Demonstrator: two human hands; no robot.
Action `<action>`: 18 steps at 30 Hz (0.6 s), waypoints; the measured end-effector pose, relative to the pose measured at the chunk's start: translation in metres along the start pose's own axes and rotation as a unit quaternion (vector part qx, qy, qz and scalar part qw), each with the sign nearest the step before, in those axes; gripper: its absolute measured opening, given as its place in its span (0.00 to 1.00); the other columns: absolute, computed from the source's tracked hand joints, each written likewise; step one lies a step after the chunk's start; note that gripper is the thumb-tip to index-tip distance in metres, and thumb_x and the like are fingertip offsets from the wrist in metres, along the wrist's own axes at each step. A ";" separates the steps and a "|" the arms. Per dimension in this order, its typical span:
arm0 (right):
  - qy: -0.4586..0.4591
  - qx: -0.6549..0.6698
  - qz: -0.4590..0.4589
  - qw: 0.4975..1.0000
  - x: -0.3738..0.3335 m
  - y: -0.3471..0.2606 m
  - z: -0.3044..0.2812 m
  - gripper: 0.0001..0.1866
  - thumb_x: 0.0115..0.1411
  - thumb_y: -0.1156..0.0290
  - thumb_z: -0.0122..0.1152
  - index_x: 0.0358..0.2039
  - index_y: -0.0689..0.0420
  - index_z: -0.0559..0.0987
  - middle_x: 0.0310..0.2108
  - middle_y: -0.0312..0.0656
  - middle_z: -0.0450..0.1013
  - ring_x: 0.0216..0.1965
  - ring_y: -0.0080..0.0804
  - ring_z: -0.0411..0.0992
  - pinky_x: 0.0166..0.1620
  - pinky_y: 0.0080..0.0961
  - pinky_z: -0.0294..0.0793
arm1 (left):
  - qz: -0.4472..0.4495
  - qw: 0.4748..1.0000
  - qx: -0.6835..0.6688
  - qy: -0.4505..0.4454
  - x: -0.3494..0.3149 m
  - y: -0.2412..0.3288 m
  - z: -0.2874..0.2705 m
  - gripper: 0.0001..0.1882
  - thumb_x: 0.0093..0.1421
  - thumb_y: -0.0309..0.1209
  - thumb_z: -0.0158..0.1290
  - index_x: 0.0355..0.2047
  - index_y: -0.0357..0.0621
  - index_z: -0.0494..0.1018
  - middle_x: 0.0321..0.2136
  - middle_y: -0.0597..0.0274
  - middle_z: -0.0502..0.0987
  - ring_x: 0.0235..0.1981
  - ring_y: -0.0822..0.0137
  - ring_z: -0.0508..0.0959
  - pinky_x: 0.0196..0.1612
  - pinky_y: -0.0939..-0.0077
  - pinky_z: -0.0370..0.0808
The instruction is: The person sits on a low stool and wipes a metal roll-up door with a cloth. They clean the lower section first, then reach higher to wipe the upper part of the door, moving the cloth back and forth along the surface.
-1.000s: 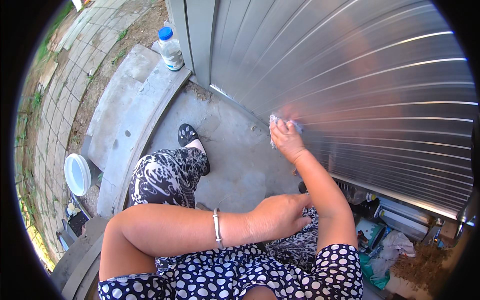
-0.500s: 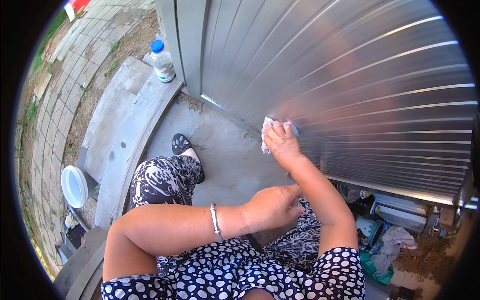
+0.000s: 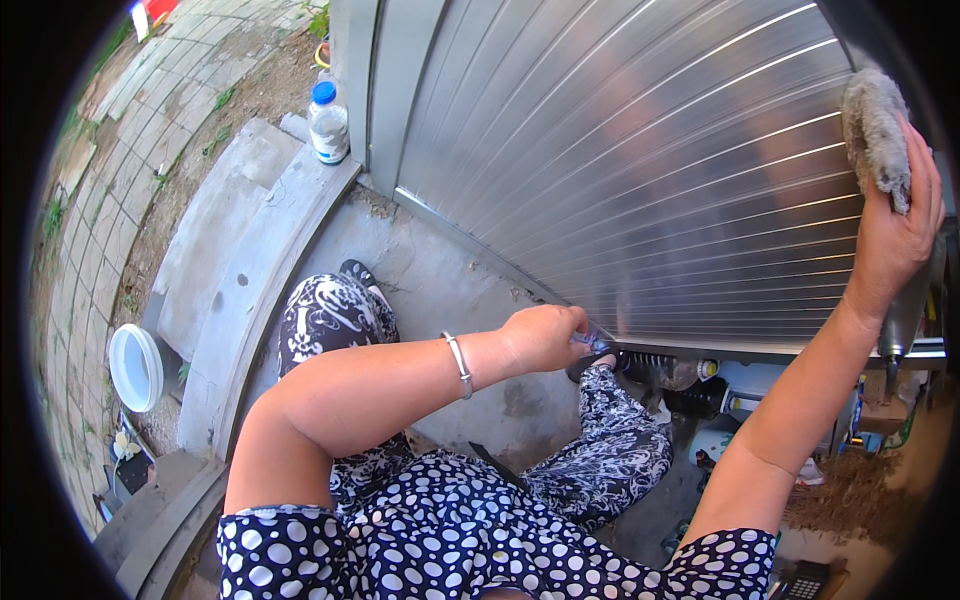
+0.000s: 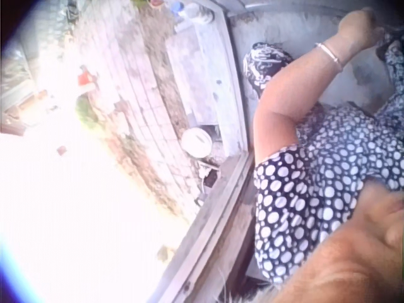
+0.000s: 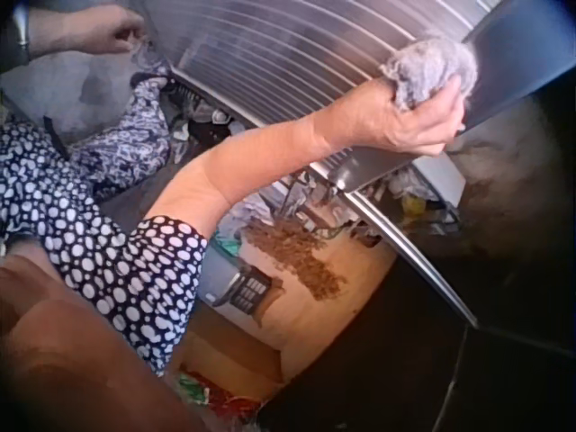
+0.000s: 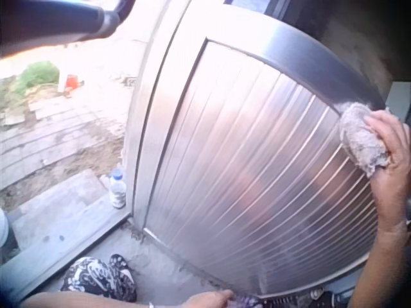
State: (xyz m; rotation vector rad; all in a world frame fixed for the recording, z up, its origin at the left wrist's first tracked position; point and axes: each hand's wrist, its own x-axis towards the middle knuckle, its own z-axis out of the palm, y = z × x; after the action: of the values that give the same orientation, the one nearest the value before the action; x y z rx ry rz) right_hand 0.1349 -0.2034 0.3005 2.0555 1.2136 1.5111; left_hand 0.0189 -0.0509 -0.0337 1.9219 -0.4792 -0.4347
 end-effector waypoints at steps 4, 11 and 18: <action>-0.024 -0.027 0.009 0.999 -0.028 -0.038 0.043 0.32 0.44 0.81 0.67 0.50 0.38 0.77 0.51 0.26 0.71 0.52 0.30 0.67 0.55 0.29 0.63 | -0.020 0.994 0.059 -0.087 -0.008 0.015 -0.003 0.20 0.58 0.41 0.54 0.47 0.45 0.70 0.38 0.52 0.78 0.43 0.53 0.77 0.46 0.61 0.74; -0.141 0.110 -0.062 0.982 -0.082 -0.188 0.122 0.14 0.53 0.70 0.57 0.42 0.45 0.79 0.47 0.28 0.69 0.49 0.31 0.63 0.49 0.33 0.59 | -0.010 0.993 0.056 -0.100 -0.024 0.014 -0.002 0.19 0.58 0.40 0.54 0.47 0.44 0.70 0.40 0.53 0.78 0.43 0.53 0.77 0.45 0.59 0.74; -0.245 0.168 -0.206 0.932 -0.180 -0.287 0.197 0.12 0.51 0.65 0.55 0.35 0.49 0.81 0.46 0.33 0.70 0.49 0.34 0.63 0.48 0.34 0.61 | 0.024 0.992 0.023 -0.119 -0.043 0.025 -0.006 0.16 0.57 0.39 0.55 0.40 0.42 0.70 0.37 0.53 0.77 0.42 0.51 0.77 0.44 0.59 0.75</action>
State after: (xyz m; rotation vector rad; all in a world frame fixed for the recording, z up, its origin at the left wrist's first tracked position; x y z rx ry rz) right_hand 0.1683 -0.1299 -0.0832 2.0224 1.6263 0.5826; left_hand -0.0179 -0.0335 -0.0053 1.9075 -0.6938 -0.6298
